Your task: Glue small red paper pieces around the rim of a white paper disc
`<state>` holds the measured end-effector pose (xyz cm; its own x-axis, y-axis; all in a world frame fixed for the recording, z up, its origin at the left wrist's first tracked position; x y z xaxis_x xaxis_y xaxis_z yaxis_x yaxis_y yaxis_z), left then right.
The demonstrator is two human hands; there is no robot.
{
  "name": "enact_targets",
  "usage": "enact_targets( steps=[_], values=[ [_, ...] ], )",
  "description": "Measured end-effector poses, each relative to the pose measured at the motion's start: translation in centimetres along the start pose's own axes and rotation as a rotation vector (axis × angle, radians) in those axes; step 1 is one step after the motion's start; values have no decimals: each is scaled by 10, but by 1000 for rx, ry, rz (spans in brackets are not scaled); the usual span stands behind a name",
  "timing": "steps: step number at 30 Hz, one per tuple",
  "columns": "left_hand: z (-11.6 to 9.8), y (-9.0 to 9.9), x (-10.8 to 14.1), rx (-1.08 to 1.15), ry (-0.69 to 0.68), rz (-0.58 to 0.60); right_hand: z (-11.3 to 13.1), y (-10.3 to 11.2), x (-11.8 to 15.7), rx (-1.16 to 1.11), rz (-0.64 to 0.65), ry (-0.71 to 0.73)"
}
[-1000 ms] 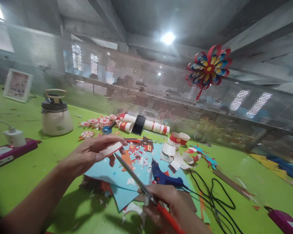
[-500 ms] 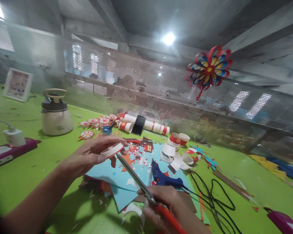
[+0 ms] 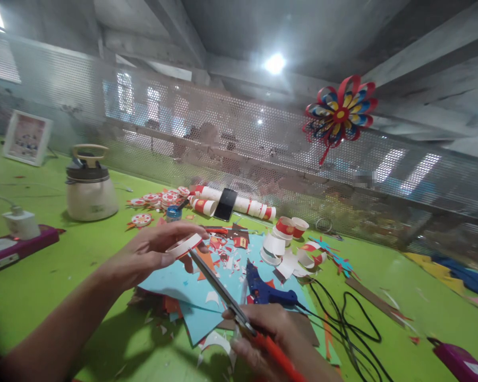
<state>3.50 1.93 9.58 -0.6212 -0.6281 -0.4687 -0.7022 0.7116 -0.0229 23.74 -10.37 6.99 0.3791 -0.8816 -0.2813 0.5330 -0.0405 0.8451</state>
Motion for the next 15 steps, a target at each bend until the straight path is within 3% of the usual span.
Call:
enact_targets(
  steps=[15],
  values=[
    [3, -1, -1, 19, 3, 15, -11, 0, 5, -17, -51, -92]
  ],
)
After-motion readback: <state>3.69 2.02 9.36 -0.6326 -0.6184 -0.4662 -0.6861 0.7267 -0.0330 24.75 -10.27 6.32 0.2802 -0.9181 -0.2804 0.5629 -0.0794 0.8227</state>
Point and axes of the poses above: each hand's wrist, its own x-axis away from the middle knuckle, its own y-axis out of the back of the hand, z = x × y, the point moved 6 cm from there along -x, towards the middle knuckle, and after that the axes turned 2 degrees about -x, right-handed, at the moved point
